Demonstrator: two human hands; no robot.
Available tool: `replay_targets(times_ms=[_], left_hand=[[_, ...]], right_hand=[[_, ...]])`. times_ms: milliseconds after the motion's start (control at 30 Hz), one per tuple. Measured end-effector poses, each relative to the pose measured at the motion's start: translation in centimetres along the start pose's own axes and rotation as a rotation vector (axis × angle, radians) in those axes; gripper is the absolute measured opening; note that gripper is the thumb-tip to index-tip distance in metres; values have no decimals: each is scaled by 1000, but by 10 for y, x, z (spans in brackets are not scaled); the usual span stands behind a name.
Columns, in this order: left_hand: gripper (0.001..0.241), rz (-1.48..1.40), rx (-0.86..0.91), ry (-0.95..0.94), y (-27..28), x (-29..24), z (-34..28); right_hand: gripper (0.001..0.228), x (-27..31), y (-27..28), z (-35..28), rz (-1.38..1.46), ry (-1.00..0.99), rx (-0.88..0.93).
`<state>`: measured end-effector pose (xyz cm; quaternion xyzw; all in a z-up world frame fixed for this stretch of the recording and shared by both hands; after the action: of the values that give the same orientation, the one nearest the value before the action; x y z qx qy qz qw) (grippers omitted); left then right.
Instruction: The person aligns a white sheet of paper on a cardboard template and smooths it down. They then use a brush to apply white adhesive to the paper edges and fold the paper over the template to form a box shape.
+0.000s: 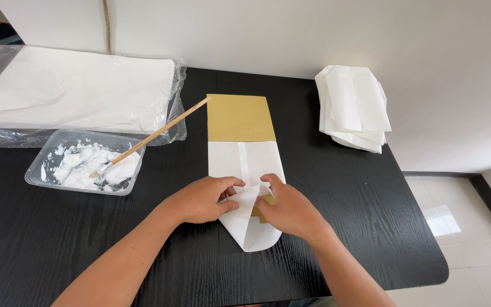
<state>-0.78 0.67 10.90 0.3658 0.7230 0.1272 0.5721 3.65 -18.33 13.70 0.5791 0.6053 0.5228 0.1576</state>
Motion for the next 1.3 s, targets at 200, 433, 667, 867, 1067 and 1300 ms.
replay_targets(times_ms=[200,433,667,867,1067,1300], left_hand=[[48,-54,-5,-42,2,8,4],[43,-104,-33,-51,-1,11,7],[40,-29,-139,-65,-6,5,12],[39,29,-324,-146,-14,18,29],[33,72,-477,-218,-23,16,41],[30,-10,-507,-125,-25,14,43]], right_hand=[[87,-57,8,17,624,414,179],[43,-50,30,12,483,309,183],[35,-40,26,50,272,348,198],[24,-34,16,64,413,372,117],[22,-43,-5,74,516,447,-32],[31,-38,-10,72,498,469,-90]])
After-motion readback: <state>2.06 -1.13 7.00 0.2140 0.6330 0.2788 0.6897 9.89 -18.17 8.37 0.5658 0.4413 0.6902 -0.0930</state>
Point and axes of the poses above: each hand's wrist, its own z-axis towards the middle knuckle, its own y-axis out of the back of the hand, x = y × z, the point moved 3 cm from there along z, towards the middle knuckle, and after that the axes turned 1 degree about -z, right-handed, at the moved point
